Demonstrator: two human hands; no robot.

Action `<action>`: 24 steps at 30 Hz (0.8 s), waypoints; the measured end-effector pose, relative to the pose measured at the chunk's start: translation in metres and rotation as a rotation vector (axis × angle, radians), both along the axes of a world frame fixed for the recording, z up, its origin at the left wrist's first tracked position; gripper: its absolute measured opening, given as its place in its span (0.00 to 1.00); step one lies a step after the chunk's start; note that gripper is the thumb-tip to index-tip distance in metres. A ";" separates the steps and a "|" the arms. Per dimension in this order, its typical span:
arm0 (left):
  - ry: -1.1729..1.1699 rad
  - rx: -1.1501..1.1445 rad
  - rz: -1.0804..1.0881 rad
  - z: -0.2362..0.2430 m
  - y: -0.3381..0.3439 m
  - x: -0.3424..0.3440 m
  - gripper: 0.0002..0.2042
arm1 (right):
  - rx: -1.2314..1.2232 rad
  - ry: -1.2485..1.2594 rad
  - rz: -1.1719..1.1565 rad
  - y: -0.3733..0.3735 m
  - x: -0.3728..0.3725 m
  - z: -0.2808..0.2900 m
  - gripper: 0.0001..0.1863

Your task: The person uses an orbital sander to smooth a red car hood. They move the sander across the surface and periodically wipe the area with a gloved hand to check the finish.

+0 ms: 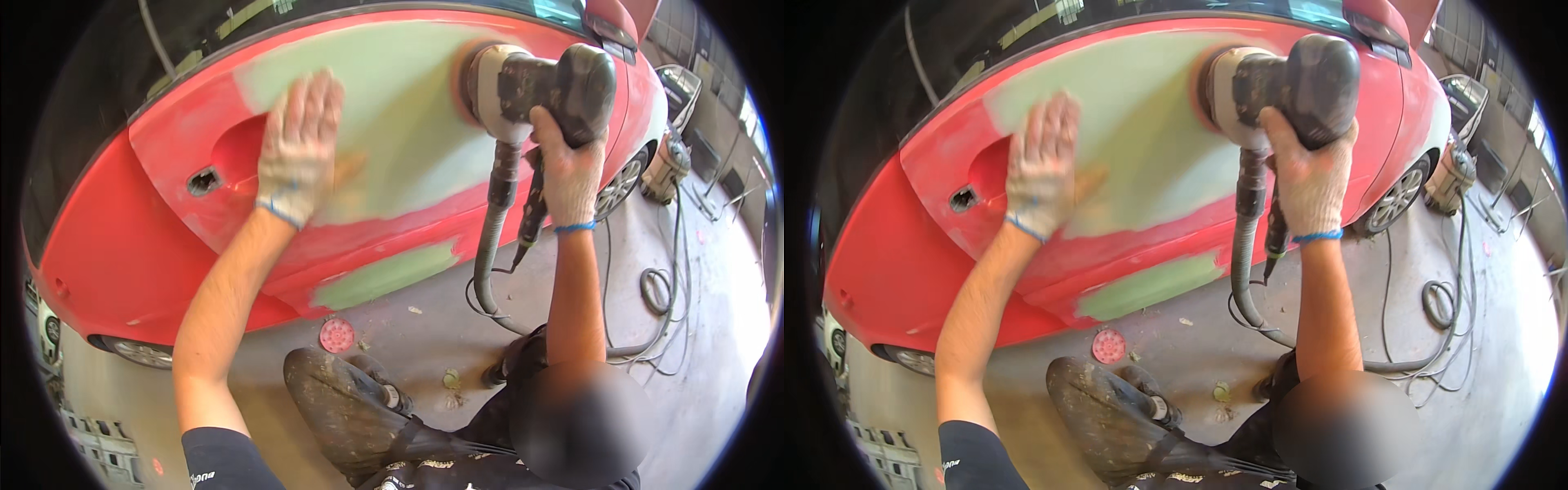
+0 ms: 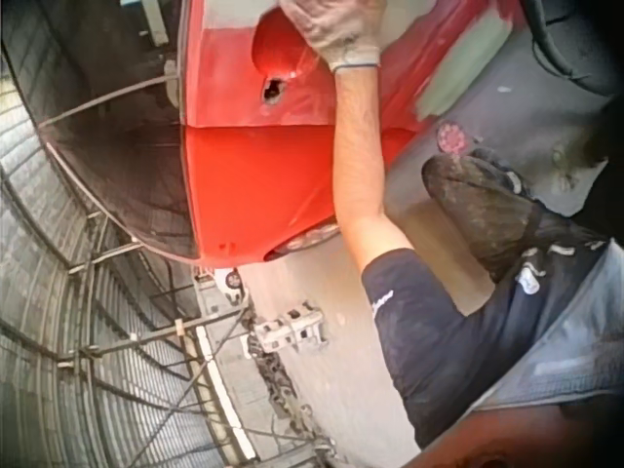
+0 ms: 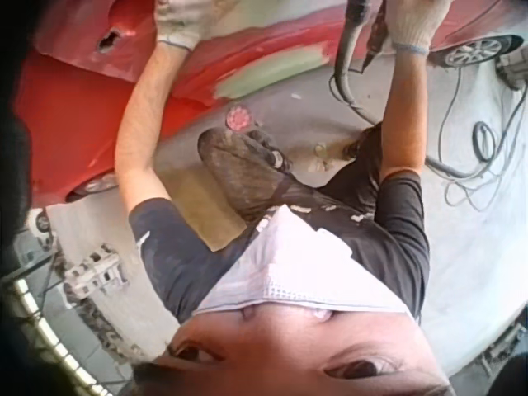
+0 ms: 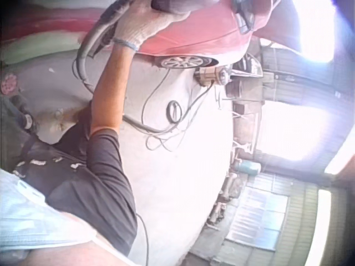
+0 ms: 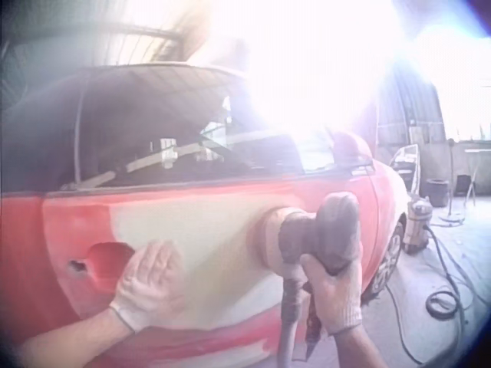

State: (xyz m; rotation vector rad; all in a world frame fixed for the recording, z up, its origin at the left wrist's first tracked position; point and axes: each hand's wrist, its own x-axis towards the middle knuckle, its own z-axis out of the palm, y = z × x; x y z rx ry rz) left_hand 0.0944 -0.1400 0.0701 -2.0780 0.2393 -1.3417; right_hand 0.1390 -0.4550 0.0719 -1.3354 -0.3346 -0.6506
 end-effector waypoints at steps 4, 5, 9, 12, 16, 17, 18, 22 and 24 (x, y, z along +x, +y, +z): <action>-0.128 -0.158 -0.013 0.029 -0.012 0.013 0.46 | -0.075 -0.052 0.005 0.002 -0.001 0.015 0.31; -0.111 -0.148 -0.006 0.026 -0.016 0.011 0.46 | -0.083 -0.077 0.002 0.003 -0.003 0.017 0.30; 0.033 -0.126 -0.064 -0.007 -0.020 -0.003 0.44 | -0.117 -0.082 0.080 0.010 -0.022 0.019 0.30; 0.255 -0.185 -0.202 -0.046 -0.028 -0.025 0.42 | -0.158 -0.109 0.080 0.023 -0.030 0.024 0.32; 0.666 -0.159 -0.271 -0.151 -0.041 -0.052 0.31 | -0.236 -0.120 0.096 0.042 -0.036 0.034 0.39; 0.762 -0.196 -0.276 -0.171 -0.043 -0.061 0.28 | -0.267 -0.156 0.075 0.047 -0.037 0.038 0.39; 0.893 -0.291 -0.267 -0.188 -0.044 -0.065 0.26 | -0.301 -0.191 0.047 0.049 -0.037 0.043 0.39; 1.305 -0.516 -0.154 -0.271 -0.048 -0.075 0.23 | -0.245 -0.472 -0.023 0.112 -0.069 0.061 0.21; 1.495 -0.623 -0.036 -0.303 -0.047 -0.083 0.24 | -0.237 -0.499 0.130 0.132 -0.088 0.076 0.18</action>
